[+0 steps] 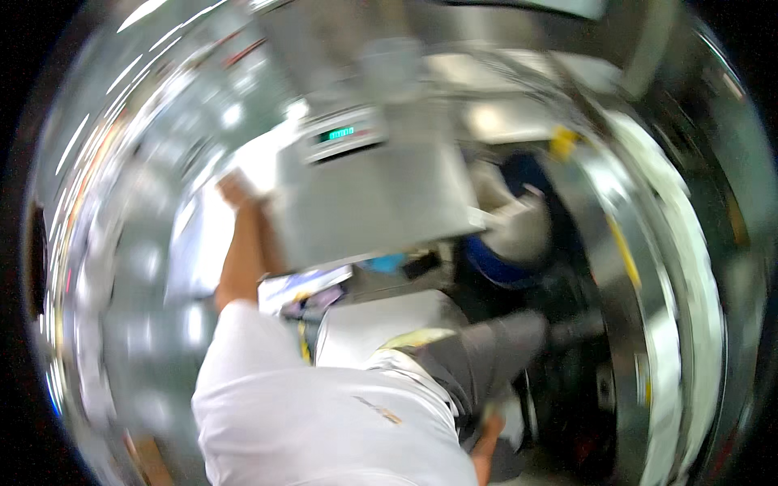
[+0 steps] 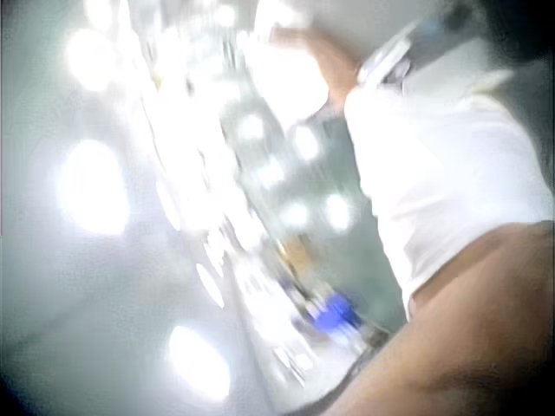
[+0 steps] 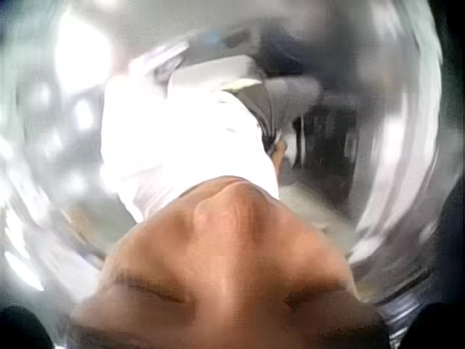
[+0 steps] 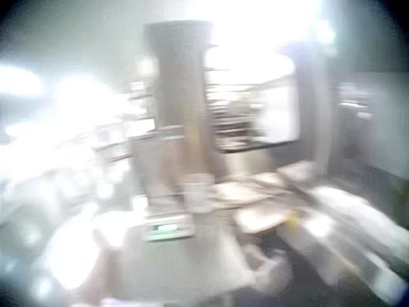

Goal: The person picks up stacks of white rectangular items from a conveyor belt, places them on a scale to check their weight, and then puts them back onto the conveyor line.

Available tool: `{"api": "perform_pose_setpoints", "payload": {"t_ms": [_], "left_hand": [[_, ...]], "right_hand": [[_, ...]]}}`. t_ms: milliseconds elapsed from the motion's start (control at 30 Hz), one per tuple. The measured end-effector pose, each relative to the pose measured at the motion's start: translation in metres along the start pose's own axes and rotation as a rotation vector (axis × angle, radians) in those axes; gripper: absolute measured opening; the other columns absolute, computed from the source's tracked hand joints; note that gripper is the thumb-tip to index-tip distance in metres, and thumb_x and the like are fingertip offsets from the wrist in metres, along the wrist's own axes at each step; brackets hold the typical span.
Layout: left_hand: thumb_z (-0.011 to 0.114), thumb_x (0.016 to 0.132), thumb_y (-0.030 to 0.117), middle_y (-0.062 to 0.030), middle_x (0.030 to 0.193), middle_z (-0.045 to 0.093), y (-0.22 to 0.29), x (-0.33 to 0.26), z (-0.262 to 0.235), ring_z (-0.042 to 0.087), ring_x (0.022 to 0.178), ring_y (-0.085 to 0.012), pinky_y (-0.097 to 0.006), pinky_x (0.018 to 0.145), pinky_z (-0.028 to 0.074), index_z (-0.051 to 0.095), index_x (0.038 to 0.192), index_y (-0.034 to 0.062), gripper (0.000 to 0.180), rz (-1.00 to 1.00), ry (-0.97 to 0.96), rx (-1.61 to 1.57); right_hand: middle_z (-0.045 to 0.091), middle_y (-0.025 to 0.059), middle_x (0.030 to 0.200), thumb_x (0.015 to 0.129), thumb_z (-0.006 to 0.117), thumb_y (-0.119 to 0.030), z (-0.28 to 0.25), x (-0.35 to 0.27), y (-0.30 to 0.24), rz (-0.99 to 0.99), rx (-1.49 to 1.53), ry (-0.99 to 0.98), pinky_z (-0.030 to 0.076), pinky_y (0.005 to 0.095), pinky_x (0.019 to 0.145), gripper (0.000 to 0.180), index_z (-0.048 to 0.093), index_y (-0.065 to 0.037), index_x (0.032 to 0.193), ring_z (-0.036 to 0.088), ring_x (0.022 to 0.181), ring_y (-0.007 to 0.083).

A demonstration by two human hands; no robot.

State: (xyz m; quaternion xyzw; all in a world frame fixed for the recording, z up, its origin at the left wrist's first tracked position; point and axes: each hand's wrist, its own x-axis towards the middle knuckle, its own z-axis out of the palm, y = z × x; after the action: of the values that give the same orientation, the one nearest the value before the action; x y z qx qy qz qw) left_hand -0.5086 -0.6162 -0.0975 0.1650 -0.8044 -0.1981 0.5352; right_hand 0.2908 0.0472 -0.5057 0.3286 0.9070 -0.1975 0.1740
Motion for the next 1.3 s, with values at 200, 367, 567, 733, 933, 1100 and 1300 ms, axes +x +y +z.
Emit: {"api": "perform_pose_setpoints", "payload": {"t_ms": [200,367,567,733,933,1100,1300], "left_hand": [[0.081,0.086,0.034,-0.0230,0.102,0.072,0.060,-0.025,-0.040,0.070,0.096,-0.0374,-0.046,0.087,0.053,0.067,0.107,-0.0019,0.044,-0.318,0.031,-0.123],[0.074,0.093,0.033,-0.0245,0.108,0.069,0.056,0.031,-0.035,0.065,0.102,-0.0407,-0.049,0.094,0.050,0.065,0.109,-0.0014,0.039,-0.100,0.008,-0.060],[0.068,0.095,0.031,-0.0230,0.119,0.069,-0.004,0.031,0.055,0.065,0.112,-0.0391,-0.048,0.098,0.051,0.067,0.115,0.0001,0.037,0.116,-0.255,0.034],[0.066,0.096,0.032,-0.0224,0.115,0.070,0.019,0.083,0.094,0.066,0.108,-0.0384,-0.048,0.094,0.052,0.068,0.113,0.0008,0.035,0.397,-0.315,0.009],[0.064,0.097,0.032,-0.0216,0.111,0.071,0.109,0.013,0.027,0.068,0.104,-0.0375,-0.048,0.090,0.053,0.069,0.110,0.0016,0.033,0.313,0.015,-0.207],[0.062,0.099,0.032,-0.0210,0.108,0.072,0.248,-0.064,-0.066,0.069,0.100,-0.0367,-0.048,0.086,0.053,0.070,0.108,0.0023,0.032,0.437,0.055,-0.535],[0.060,0.101,0.030,-0.0184,0.107,0.072,0.346,-0.203,-0.059,0.070,0.097,-0.0334,-0.047,0.080,0.054,0.069,0.112,0.0047,0.029,1.252,-0.347,-0.462]], "right_hand": [[0.073,0.0162,0.107,0.101,0.055,-0.042,-0.084,-0.001,0.001,0.151,-0.016,-0.185,0.052,0.0514,0.077,0.040,0.074,-0.010,0.116,0.069,0.091,0.0360],[0.072,0.0160,0.114,0.099,0.057,-0.039,-0.105,0.020,-0.031,0.140,-0.010,-0.234,0.052,0.0504,0.083,0.038,0.074,-0.010,0.116,0.068,0.099,0.0346],[0.071,0.0156,0.121,0.097,0.059,-0.035,-0.113,-0.005,-0.059,0.208,-0.070,-0.315,0.053,0.0492,0.091,0.036,0.074,-0.010,0.117,0.068,0.109,0.0329],[0.074,0.0187,0.107,0.093,0.058,-0.030,-0.056,-0.007,-0.074,0.242,-0.104,-0.122,0.055,0.0488,0.086,0.031,0.077,-0.006,0.101,0.071,0.098,0.0358],[0.073,0.0223,0.112,0.101,0.048,-0.046,-0.128,0.009,-0.166,0.666,0.484,0.297,0.052,0.0569,0.094,0.051,0.076,-0.004,0.105,0.067,0.107,0.0454],[0.073,0.0204,0.116,0.103,0.045,-0.050,-0.126,0.001,-0.181,0.760,0.487,0.321,0.051,0.0570,0.098,0.055,0.077,-0.005,0.107,0.062,0.118,0.0430],[0.074,0.0198,0.113,0.105,0.044,-0.047,-0.144,0.019,-0.178,0.690,0.478,0.312,0.053,0.0557,0.092,0.053,0.077,-0.005,0.104,0.064,0.114,0.0422]]}}
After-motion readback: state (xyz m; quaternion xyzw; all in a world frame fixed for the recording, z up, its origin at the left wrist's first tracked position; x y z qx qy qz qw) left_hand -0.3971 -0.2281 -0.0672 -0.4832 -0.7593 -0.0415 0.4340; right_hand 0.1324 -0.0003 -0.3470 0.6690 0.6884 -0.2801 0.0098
